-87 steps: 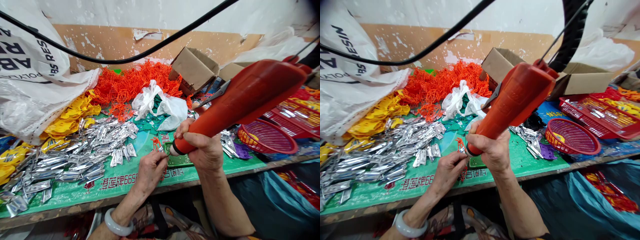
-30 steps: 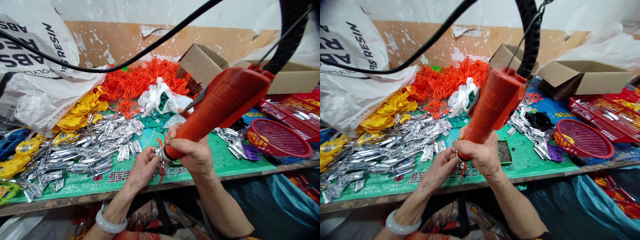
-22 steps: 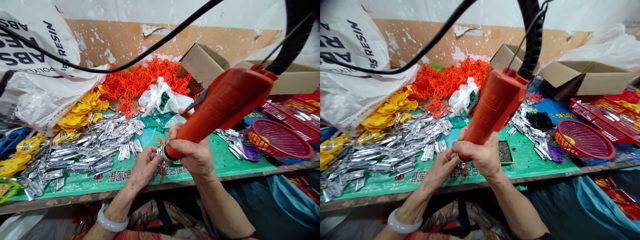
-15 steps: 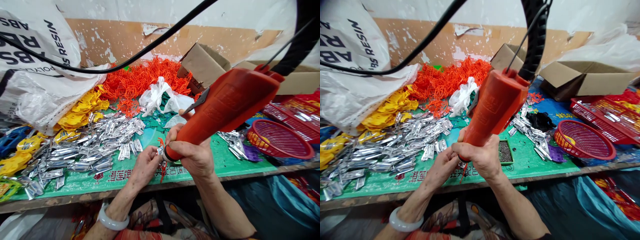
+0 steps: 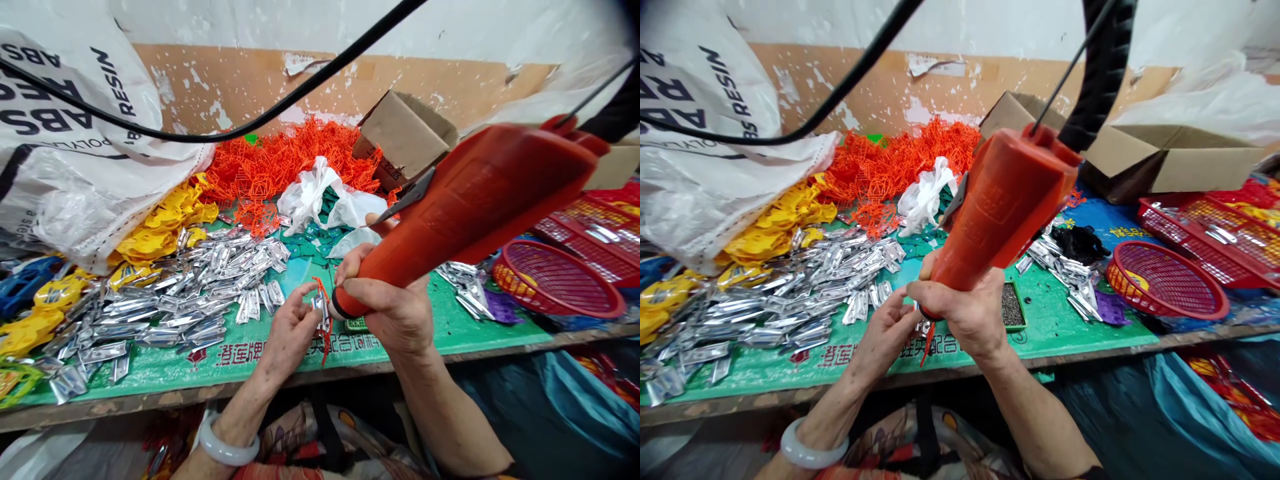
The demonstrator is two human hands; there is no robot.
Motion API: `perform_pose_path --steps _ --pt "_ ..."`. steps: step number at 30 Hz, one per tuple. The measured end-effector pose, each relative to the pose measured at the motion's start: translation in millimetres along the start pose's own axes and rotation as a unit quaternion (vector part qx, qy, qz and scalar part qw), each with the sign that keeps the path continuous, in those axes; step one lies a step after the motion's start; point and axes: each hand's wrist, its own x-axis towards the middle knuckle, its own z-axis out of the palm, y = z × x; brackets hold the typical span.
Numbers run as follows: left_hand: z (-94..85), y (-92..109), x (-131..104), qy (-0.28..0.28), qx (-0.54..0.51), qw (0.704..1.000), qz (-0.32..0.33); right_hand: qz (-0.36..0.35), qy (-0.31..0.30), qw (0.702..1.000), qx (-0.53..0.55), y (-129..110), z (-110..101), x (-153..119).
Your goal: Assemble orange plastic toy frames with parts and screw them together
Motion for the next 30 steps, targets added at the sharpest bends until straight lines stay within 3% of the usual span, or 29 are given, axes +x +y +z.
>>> perform_pose_path --steps 8,13,30 --pt "-8.7 -0.5 -6.9 -0.021 0.049 0.998 -0.02 -0.028 -0.002 0.999 0.026 -4.7 -0.5 4.6" --pt "-5.5 2.4 -6.8 -0.035 0.053 0.998 0.006 -0.022 0.005 0.999 0.026 -4.5 2.2 3.5" --pt "-3.0 -4.4 -5.9 -0.018 0.032 0.999 -0.001 -0.007 0.014 0.999 0.034 -6.6 -1.7 1.6"
